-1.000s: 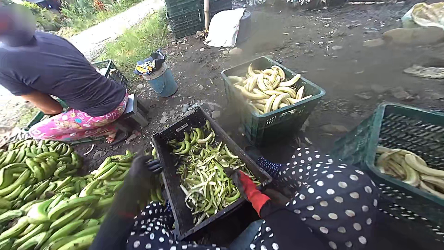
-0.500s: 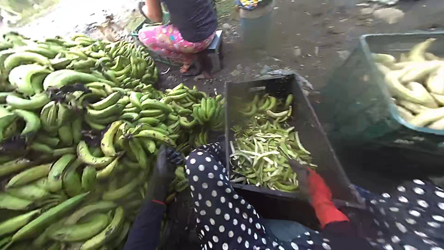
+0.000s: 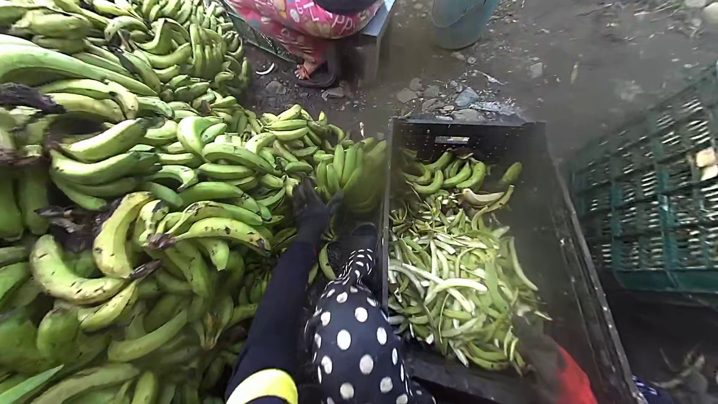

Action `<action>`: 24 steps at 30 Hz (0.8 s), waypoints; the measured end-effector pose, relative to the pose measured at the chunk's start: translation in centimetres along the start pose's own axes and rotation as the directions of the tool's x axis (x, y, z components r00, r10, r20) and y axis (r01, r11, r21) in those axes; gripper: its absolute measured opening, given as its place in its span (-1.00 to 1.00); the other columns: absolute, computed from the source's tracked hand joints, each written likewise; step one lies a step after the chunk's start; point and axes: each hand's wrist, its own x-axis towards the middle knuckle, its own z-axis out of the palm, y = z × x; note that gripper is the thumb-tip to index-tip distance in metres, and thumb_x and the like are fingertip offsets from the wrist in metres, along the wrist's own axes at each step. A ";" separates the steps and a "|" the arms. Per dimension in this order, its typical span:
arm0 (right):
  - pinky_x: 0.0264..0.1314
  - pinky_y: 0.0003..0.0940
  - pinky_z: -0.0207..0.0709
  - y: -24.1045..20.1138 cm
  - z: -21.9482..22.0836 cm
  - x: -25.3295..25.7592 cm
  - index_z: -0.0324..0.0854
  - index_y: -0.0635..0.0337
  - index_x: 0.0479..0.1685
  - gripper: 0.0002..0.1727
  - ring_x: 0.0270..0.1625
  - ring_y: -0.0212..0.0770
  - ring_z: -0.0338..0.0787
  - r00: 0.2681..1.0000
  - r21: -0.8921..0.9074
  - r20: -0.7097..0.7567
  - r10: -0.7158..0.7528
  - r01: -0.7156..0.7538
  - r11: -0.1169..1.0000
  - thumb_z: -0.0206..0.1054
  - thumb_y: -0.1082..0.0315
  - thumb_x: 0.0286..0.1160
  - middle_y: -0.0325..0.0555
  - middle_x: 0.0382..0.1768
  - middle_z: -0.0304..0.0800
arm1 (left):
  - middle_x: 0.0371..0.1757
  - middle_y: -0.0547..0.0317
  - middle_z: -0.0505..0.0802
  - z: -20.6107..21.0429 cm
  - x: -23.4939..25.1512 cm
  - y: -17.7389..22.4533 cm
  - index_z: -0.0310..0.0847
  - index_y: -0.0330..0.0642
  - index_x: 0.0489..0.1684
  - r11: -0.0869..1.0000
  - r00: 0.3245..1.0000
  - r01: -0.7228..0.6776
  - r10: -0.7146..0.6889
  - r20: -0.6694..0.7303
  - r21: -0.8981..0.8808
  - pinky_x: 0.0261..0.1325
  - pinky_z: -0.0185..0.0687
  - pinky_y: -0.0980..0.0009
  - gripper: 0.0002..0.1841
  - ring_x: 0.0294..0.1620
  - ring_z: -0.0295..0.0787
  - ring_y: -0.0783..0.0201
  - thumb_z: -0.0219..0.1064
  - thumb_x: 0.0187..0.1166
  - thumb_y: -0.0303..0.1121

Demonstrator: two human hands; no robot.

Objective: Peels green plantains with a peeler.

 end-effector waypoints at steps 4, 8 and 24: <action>0.46 0.02 0.53 0.2 0.0 -0.2 0.53 0.44 0.47 -0.43 0.29 0.06 0.76 0.999 0.005 0.008 0.043 -0.043 0.999 0.04 0.15 0.73 0.33 0.31 0.72 | 0.75 -0.46 0.24 3.7 6.5 2.5 -0.29 -0.20 0.91 1.000 1.000 -0.003 0.004 -0.031 0.029 0.69 0.10 -0.33 0.27 0.76 0.12 -0.39 0.26 0.33 0.51; 0.43 -0.01 0.55 0.9 0.0 -0.3 0.56 0.45 0.44 -0.42 0.25 0.04 0.77 0.997 0.003 -0.011 0.076 -0.076 0.997 0.02 0.13 0.71 0.34 0.26 0.75 | 0.64 -0.48 0.40 4.2 8.3 3.4 -0.23 -0.15 0.91 0.997 0.996 0.081 -0.081 0.042 0.008 0.51 0.37 -0.34 0.09 0.57 0.43 -0.43 0.23 0.51 0.36; 0.31 -0.06 0.58 -0.5 -0.4 -0.7 0.59 0.39 0.41 -0.44 0.14 -0.09 0.78 0.990 0.084 0.011 0.144 -0.144 0.986 0.06 0.09 0.70 0.22 0.19 0.78 | 0.62 -0.36 0.47 1.1 5.9 4.7 0.16 -0.28 0.74 0.985 0.981 -0.161 0.152 0.117 0.064 0.53 0.39 -0.24 -0.13 0.59 0.46 -0.28 0.26 0.58 0.19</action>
